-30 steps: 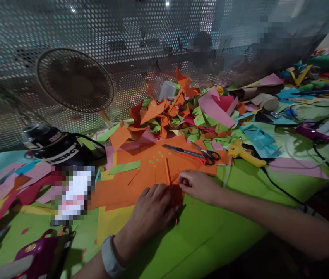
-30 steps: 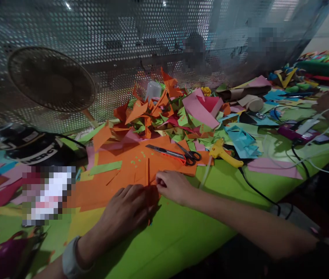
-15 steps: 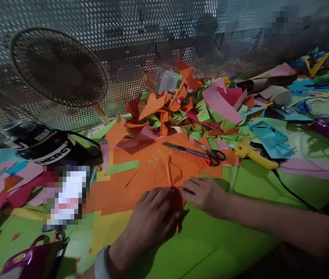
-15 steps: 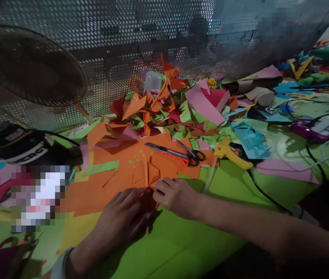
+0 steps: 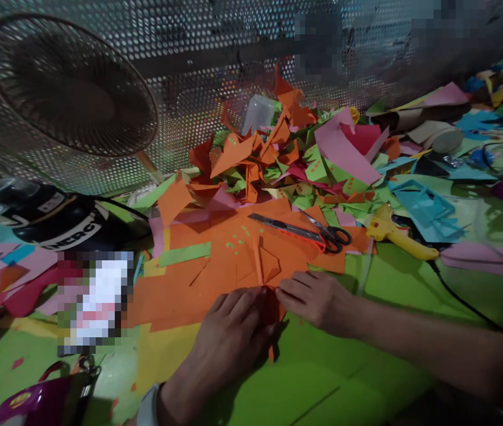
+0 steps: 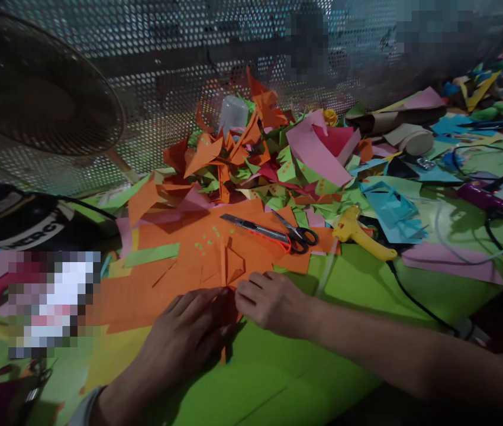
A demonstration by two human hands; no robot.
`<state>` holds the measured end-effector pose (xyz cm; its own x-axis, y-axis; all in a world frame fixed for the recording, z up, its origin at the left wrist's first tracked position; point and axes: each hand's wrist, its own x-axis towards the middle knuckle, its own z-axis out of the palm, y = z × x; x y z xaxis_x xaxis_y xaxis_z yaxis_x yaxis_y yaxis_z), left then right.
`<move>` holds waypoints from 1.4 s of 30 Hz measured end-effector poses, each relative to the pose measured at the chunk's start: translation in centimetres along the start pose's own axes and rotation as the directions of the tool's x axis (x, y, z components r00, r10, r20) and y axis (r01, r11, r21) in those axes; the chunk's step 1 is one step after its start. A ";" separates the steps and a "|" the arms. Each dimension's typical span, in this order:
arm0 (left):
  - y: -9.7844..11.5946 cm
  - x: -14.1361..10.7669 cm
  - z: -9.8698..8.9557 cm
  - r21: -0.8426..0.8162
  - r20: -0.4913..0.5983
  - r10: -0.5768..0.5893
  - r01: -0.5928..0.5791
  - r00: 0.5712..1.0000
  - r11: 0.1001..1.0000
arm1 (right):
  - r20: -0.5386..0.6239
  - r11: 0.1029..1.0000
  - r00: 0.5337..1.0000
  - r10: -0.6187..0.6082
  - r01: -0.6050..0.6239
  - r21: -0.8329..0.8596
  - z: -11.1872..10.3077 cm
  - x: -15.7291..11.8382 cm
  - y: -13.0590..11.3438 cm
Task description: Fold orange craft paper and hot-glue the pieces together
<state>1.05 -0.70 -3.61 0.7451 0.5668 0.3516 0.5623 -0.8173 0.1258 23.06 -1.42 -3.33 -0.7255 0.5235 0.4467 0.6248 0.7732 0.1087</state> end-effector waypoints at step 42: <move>0.3 0.7 -0.4 0.104 0.025 0.050 -0.052 0.998 0.993 | 0.057 0.983 0.998 -0.027 0.016 0.184 0.0 0.1 1.1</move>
<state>1.56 -0.58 -3.02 0.7810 0.5277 0.3341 0.5569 -0.8305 0.0100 23.67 -0.51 -3.11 -0.7574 0.5217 0.3926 0.5491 0.8343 -0.0494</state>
